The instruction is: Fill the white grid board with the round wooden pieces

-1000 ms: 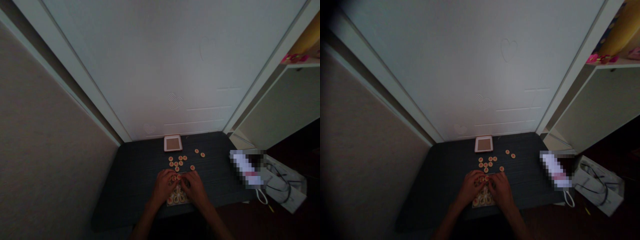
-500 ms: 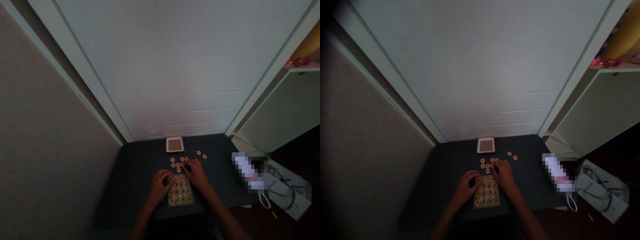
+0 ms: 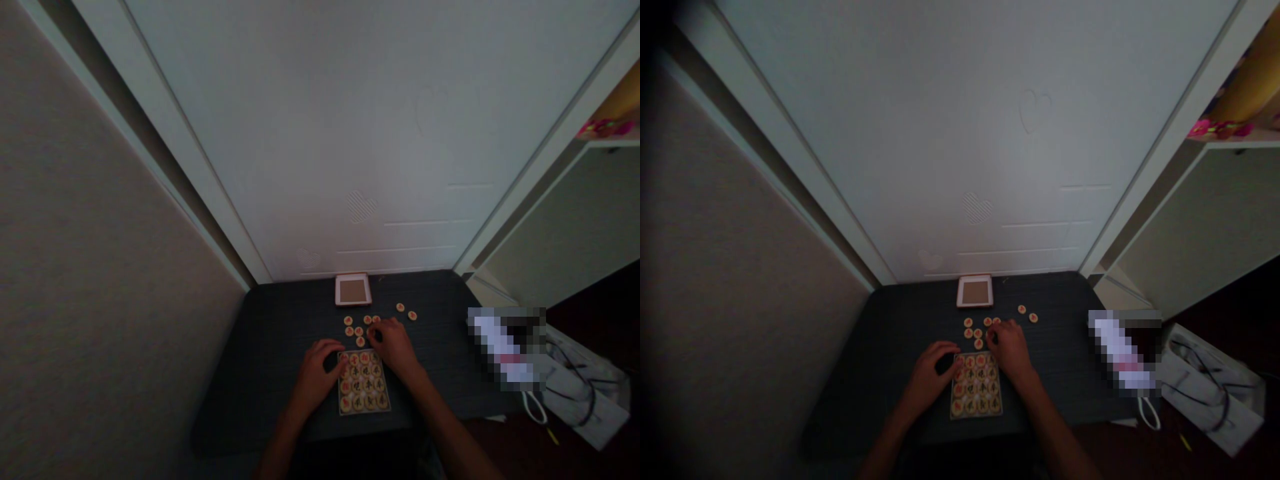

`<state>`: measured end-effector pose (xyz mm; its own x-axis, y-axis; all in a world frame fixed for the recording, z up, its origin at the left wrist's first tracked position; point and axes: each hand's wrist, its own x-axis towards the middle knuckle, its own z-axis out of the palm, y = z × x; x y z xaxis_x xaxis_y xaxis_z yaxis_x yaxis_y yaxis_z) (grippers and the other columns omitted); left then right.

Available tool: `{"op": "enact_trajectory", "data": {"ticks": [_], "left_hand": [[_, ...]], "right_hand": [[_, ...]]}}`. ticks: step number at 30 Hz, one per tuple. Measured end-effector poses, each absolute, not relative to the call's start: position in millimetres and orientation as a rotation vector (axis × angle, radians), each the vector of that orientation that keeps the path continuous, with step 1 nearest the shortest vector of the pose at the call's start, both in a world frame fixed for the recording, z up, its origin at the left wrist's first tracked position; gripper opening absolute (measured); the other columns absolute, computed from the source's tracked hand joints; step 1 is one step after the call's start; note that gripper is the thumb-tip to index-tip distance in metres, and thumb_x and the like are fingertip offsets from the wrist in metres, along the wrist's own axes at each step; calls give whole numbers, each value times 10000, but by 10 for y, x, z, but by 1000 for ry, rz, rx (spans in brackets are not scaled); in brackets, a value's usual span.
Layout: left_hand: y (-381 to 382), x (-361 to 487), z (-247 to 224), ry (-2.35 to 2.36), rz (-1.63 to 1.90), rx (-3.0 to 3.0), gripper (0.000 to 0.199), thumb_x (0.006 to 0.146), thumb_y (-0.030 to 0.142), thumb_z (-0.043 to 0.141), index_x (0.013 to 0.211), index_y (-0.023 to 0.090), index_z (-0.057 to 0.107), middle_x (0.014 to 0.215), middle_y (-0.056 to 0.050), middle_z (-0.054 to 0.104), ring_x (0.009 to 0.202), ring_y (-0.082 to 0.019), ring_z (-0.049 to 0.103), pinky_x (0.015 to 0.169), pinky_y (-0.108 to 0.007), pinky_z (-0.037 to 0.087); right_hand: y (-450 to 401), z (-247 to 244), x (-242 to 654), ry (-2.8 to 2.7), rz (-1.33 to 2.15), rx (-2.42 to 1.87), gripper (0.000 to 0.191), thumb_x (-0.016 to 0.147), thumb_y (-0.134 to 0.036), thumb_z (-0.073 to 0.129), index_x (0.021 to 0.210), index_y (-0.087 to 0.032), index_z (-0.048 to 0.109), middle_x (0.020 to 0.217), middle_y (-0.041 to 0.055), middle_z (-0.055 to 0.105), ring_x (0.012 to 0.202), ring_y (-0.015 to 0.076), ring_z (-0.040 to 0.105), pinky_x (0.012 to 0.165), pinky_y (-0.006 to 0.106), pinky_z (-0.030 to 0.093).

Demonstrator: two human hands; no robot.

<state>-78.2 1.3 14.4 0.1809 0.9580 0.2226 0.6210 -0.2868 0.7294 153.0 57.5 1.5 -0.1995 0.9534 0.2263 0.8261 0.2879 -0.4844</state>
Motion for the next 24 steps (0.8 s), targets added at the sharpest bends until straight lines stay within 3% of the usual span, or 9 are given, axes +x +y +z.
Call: {"op": "enact_trajectory", "data": {"ticks": [10, 24], "left_hand": [[15, -746, 187, 1442, 901, 1979, 184, 896, 281, 653, 1072, 274, 707, 1143, -49, 688, 1098, -237, 636, 1003, -435, 505], [31, -719, 204, 1456, 900, 1961, 172, 944, 324, 584, 1049, 274, 711, 1107, -49, 704, 1080, -231, 643, 989, -419, 506]], "right_hand": [[509, 120, 1576, -2079, 423, -1594, 117, 859, -212, 685, 967, -219, 730, 978, 41, 757, 948, 234, 625, 896, 313, 421], [530, 134, 1453, -2137, 490, -1698, 129, 835, -247, 687, 954, -221, 731, 976, 52, 749, 967, 226, 632, 886, 283, 408]]}}
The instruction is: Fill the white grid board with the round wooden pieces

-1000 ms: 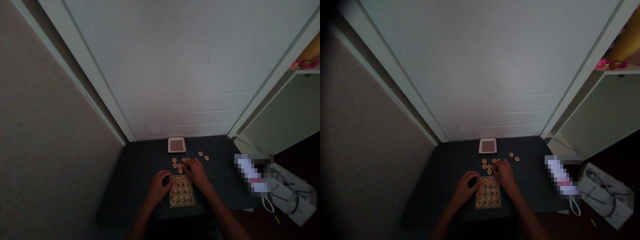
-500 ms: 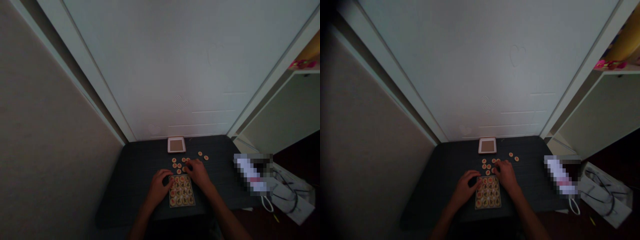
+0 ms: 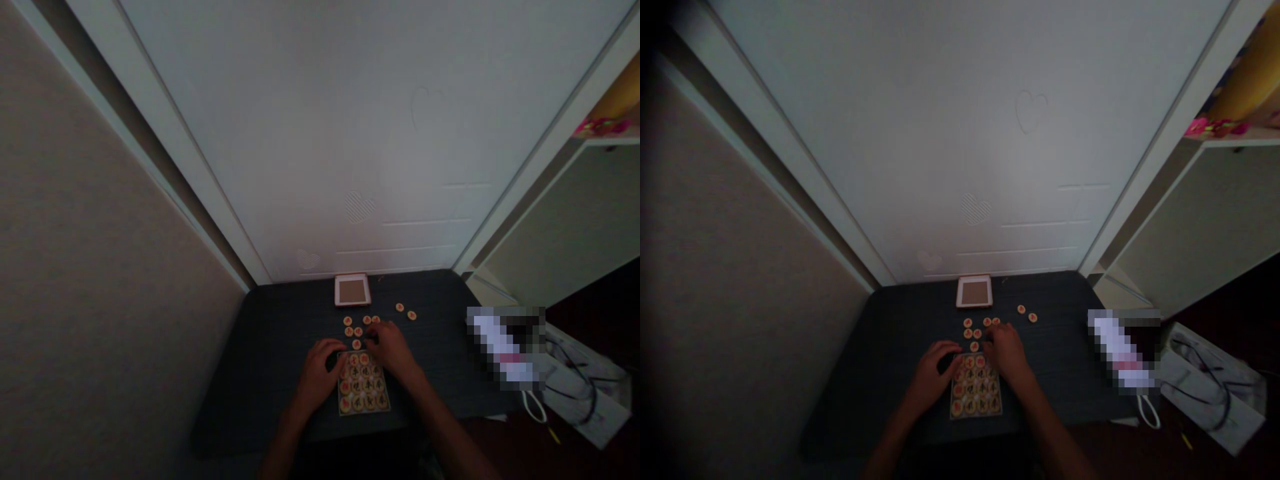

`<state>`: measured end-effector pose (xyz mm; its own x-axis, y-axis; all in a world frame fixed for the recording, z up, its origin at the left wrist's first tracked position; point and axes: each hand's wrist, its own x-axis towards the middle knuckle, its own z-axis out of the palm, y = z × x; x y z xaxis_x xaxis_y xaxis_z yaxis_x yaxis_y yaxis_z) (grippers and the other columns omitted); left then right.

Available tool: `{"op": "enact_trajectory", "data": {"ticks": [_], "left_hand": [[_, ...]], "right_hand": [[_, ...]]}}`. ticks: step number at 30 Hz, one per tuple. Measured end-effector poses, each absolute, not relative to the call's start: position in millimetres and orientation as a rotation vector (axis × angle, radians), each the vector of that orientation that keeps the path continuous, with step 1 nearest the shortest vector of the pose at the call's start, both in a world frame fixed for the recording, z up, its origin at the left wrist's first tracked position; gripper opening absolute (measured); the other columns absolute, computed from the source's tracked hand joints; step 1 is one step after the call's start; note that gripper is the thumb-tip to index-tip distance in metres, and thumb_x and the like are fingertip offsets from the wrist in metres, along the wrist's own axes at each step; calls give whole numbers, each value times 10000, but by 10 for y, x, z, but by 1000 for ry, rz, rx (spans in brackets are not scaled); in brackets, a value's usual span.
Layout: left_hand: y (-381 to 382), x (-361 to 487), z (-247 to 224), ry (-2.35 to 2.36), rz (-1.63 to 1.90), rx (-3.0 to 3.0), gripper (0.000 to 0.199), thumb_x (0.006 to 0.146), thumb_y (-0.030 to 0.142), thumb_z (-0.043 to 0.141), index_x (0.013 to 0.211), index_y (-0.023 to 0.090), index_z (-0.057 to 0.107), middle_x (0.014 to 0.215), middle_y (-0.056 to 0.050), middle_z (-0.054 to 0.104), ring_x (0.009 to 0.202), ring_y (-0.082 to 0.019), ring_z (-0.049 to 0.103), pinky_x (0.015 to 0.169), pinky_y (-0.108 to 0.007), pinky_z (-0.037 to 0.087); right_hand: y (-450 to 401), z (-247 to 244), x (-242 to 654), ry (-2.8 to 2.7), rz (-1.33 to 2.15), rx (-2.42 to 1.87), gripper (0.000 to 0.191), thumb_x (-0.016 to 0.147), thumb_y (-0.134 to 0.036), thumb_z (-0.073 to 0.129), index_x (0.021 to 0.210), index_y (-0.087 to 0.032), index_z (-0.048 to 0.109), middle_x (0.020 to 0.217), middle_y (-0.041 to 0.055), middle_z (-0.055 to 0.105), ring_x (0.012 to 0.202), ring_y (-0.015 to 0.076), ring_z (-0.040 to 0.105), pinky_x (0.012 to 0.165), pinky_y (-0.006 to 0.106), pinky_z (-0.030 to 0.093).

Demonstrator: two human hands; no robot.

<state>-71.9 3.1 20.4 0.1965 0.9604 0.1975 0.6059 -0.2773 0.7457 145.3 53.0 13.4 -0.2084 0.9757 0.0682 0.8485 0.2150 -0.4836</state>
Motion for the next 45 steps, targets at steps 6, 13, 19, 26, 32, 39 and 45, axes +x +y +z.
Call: {"op": "enact_trajectory", "data": {"ticks": [6, 13, 19, 26, 32, 39, 45], "left_hand": [[67, -672, 200, 1458, 848, 1960, 214, 967, 343, 543, 1100, 276, 696, 1139, -45, 712, 1092, -227, 648, 998, -404, 498], [95, -561, 202, 1394, 743, 2092, 263, 981, 325, 520, 1176, 291, 692, 1184, -34, 714, 1115, -230, 636, 1014, -430, 471], [93, -507, 184, 1403, 701, 2158, 278, 989, 328, 511, 1183, 291, 706, 1216, -44, 700, 1148, -241, 614, 1018, -449, 465], [67, -482, 209, 1408, 703, 2191, 277, 986, 298, 519, 1206, 308, 687, 1216, -34, 693, 1143, -240, 610, 1008, -445, 471], [31, -480, 255, 1379, 712, 2188, 318, 955, 274, 559, 1260, 296, 649, 1233, -64, 674, 1178, -258, 587, 1028, -458, 460], [85, -388, 238, 1366, 671, 2231, 289, 846, 279, 720, 1134, 301, 697, 1182, -48, 693, 1138, -278, 594, 986, -463, 452], [136, -338, 212, 1382, 639, 2247, 292, 829, 281, 739, 1118, 308, 699, 1161, -38, 707, 1117, -277, 591, 943, -446, 446]], "right_hand": [[615, 144, 1512, -2168, 481, -1806, 123, 819, -291, 719, 912, -210, 720, 922, 75, 749, 933, 241, 648, 824, 294, 409], [618, 199, 1593, -2157, 445, -1859, 79, 847, -273, 679, 885, -212, 710, 892, 87, 755, 896, 245, 662, 770, 294, 420], [627, 187, 1626, -2126, 449, -1836, 97, 829, -182, 655, 897, -207, 719, 872, 94, 753, 892, 238, 665, 787, 289, 432], [595, 214, 1656, -2027, 553, -1687, 192, 817, -156, 621, 973, -191, 728, 907, 82, 725, 890, 223, 657, 831, 297, 469], [380, 195, 1793, -1891, 823, -1487, 236, 872, -262, 598, 1066, -196, 714, 953, 49, 719, 767, 155, 683, 721, 251, 535], [127, 87, 1950, -1346, 1391, -1217, 348, 761, -403, 763, 1044, -219, 677, 976, 38, 722, 848, 198, 691, 784, 319, 554], [23, 82, 1993, -1231, 1450, -1203, 373, 701, -450, 821, 967, -224, 689, 1003, 36, 719, 842, 198, 684, 804, 327, 547]]}}
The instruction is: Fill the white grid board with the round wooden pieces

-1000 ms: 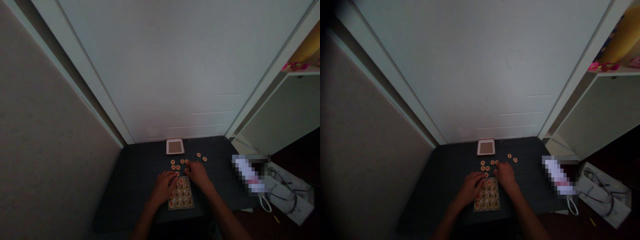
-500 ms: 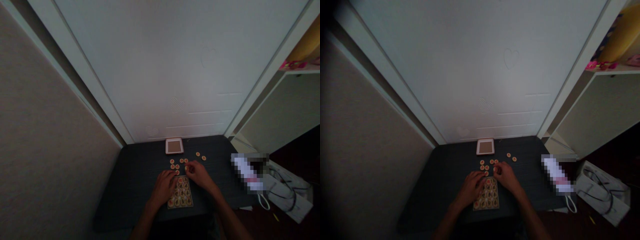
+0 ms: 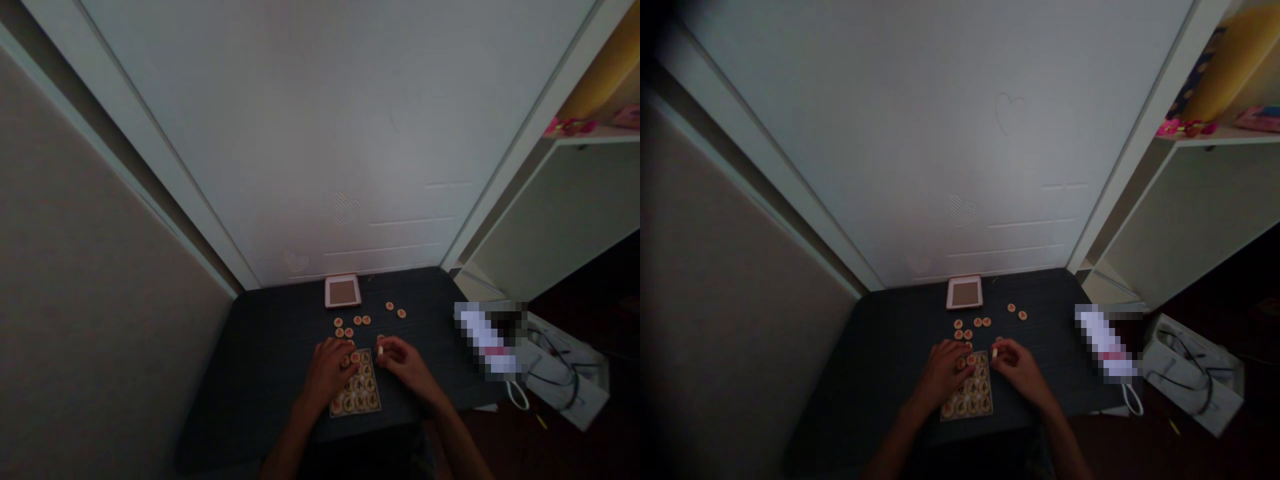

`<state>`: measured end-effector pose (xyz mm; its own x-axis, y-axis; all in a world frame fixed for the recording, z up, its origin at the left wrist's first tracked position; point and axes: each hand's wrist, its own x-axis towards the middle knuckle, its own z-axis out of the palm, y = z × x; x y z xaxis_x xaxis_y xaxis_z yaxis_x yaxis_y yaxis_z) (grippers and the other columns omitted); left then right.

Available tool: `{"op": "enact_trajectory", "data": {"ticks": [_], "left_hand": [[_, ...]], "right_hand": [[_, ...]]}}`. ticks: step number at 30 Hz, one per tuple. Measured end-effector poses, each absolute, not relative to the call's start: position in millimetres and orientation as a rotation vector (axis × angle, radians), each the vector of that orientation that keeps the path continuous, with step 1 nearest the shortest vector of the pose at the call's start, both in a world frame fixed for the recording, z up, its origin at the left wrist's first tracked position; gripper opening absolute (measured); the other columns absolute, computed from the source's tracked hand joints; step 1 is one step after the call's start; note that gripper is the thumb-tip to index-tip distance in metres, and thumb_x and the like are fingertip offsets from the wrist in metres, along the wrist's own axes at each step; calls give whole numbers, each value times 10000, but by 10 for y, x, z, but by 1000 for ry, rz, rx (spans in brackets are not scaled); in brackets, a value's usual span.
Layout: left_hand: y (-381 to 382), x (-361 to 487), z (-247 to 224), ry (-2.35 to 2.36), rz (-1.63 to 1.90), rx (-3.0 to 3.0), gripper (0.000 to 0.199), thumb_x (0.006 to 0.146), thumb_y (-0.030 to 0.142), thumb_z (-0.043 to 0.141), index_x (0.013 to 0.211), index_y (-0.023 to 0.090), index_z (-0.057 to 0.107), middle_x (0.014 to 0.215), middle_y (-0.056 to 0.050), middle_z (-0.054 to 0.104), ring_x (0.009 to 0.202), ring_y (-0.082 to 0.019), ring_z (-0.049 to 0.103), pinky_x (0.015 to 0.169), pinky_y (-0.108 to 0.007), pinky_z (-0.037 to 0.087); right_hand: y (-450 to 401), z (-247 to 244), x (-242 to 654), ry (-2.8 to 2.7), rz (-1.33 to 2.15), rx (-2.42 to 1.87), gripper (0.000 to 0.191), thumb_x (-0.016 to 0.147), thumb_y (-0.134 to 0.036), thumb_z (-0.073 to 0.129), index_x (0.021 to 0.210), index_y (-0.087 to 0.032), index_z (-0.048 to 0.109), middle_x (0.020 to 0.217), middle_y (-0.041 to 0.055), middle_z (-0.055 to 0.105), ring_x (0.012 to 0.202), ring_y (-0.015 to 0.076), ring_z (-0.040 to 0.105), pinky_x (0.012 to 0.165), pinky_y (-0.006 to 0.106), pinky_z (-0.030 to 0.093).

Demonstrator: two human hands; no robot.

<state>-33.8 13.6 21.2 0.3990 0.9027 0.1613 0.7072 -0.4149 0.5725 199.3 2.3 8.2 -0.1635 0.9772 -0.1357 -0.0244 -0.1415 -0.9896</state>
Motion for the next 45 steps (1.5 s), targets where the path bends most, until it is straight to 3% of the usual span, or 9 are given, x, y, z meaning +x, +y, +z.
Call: {"op": "enact_trajectory", "data": {"ticks": [17, 23, 30, 37, 42, 45], "left_hand": [[59, -572, 333, 1365, 634, 2200, 278, 876, 321, 697, 1154, 339, 701, 1162, -18, 719, 1103, -262, 607, 936, -432, 456], [69, -539, 279, 1381, 631, 2199, 214, 892, 318, 680, 1103, 331, 714, 1148, -15, 718, 1090, -254, 610, 936, -432, 446], [74, -489, 295, 1375, 639, 2212, 272, 853, 317, 734, 1122, 324, 695, 1169, -12, 701, 1108, -253, 602, 957, -435, 433], [118, -439, 257, 1371, 626, 2217, 269, 845, 300, 746, 1111, 316, 706, 1165, -22, 707, 1111, -259, 605, 948, -433, 444], [102, -440, 272, 1373, 661, 2215, 293, 833, 296, 758, 1121, 310, 707, 1170, -26, 705, 1119, -262, 602, 954, -435, 450], [79, -425, 304, 1365, 711, 2212, 314, 822, 296, 768, 1129, 313, 705, 1176, -21, 700, 1116, -256, 601, 960, -432, 458]], "right_hand": [[-4, -76, 1902, -1096, 1524, -1176, 406, 678, -478, 838, 962, -235, 680, 879, 18, 726, 805, 217, 696, 818, 360, 547], [-57, -89, 1899, -1072, 1560, -1144, 387, 700, -451, 833, 979, -233, 679, 891, 23, 732, 804, 217, 698, 809, 352, 545], [-89, -116, 1903, -1044, 1573, -1140, 357, 719, -433, 824, 982, -243, 675, 920, 7, 720, 817, 199, 689, 808, 327, 534], [-116, -84, 1887, -1013, 1584, -1123, 358, 708, -425, 848, 949, -235, 664, 830, -14, 702, 763, 177, 671, 759, 289, 521], [-132, -55, 1867, -1031, 1533, -1154, 333, 758, -494, 799, 887, -217, 667, 774, -14, 680, 733, 175, 665, 727, 282, 525], [-129, -62, 1851, -992, 1493, -1186, 363, 770, -524, 780, 941, -217, 689, 821, 10, 710, 748, 191, 687, 743, 304, 544]]}}
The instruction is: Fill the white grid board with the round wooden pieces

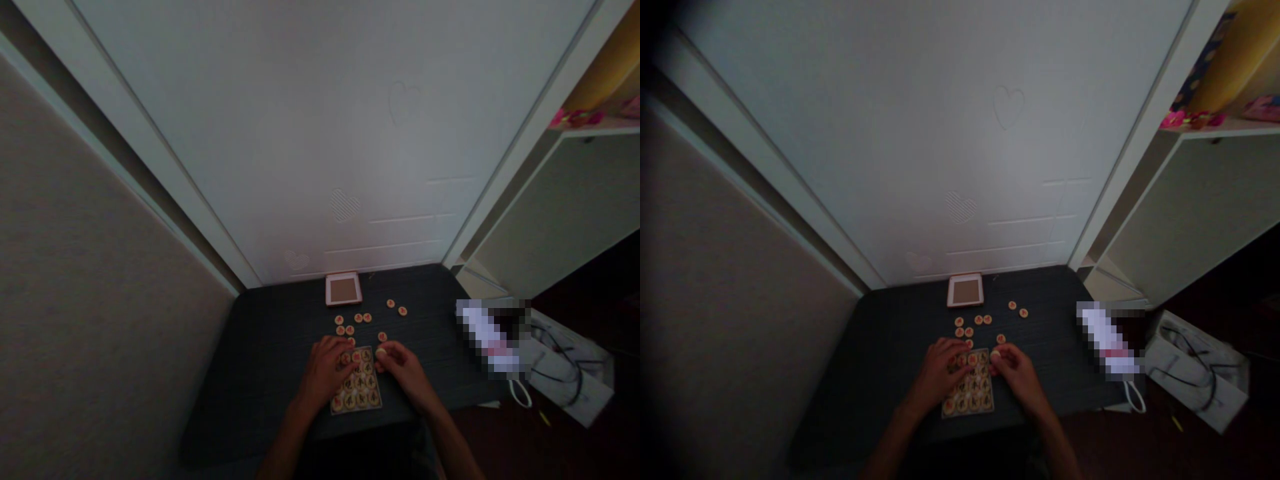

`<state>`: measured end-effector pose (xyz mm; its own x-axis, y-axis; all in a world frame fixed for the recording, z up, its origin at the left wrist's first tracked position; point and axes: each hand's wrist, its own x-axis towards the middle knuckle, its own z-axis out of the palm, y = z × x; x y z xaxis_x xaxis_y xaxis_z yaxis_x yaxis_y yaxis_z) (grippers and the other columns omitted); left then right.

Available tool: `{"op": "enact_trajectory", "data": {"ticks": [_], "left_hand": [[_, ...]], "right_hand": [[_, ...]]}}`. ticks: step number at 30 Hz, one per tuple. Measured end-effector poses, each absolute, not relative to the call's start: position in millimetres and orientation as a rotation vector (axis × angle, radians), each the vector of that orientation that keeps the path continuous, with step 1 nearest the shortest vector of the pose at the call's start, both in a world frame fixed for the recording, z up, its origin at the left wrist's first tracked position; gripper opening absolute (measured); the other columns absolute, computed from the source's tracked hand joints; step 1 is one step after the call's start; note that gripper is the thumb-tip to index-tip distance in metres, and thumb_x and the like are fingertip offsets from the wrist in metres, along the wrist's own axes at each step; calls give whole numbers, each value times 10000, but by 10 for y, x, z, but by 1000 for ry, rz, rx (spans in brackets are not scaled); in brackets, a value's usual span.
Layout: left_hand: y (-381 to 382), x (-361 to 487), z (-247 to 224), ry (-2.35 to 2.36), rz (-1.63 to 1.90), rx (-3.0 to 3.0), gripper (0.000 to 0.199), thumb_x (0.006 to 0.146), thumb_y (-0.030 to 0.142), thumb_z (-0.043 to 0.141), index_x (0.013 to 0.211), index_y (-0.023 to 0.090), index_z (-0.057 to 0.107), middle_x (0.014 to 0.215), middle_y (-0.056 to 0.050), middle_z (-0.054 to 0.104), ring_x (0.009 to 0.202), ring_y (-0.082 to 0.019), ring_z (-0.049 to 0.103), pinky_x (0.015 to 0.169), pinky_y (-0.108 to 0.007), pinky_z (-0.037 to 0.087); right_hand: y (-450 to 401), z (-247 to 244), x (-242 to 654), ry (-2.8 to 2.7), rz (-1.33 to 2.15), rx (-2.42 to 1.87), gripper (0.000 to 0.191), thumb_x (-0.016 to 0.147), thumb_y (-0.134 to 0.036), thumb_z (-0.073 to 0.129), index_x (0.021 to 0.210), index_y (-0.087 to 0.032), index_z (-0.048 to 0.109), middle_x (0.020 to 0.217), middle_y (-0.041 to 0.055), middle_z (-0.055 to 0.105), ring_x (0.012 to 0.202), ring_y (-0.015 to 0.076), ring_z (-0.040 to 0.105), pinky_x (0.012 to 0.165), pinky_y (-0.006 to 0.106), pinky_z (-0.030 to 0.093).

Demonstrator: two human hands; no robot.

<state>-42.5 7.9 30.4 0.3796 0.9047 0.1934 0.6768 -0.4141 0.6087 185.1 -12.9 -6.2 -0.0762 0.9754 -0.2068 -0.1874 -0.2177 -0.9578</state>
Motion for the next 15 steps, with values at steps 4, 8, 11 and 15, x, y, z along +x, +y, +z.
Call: {"op": "enact_trajectory", "data": {"ticks": [4, 8, 11, 15], "left_hand": [[59, -368, 328, 1336, 766, 2198, 280, 833, 293, 754, 1110, 308, 712, 1165, -25, 704, 1113, -255, 604, 971, -438, 464], [55, -294, 326, 1282, 807, 2155, 268, 826, 306, 760, 1090, 290, 718, 1147, -32, 709, 1106, -248, 617, 989, -427, 467], [47, -246, 338, 1273, 822, 2135, 253, 842, 302, 743, 1093, 282, 713, 1133, -33, 712, 1094, -241, 624, 993, -420, 462], [26, -193, 389, 1286, 815, 2130, 209, 887, 309, 690, 1094, 279, 704, 1110, -29, 720, 1073, -235, 629, 955, -402, 471]], "right_hand": [[-119, -76, 1833, -895, 1493, -1185, 456, 746, -529, 798, 1074, -227, 702, 986, 58, 754, 825, 228, 726, 810, 364, 575], [-120, -59, 1826, -877, 1527, -1123, 489, 741, -514, 811, 1118, -220, 710, 1075, 92, 758, 937, 268, 735, 903, 421, 569], [-126, -47, 1818, -862, 1543, -1097, 499, 737, -509, 817, 1130, -221, 709, 1083, 97, 758, 979, 283, 731, 926, 438, 563], [-137, -21, 1783, -850, 1557, -1072, 503, 747, -511, 807, 1144, -223, 694, 1059, 88, 761, 983, 280, 731, 924, 439, 564]]}}
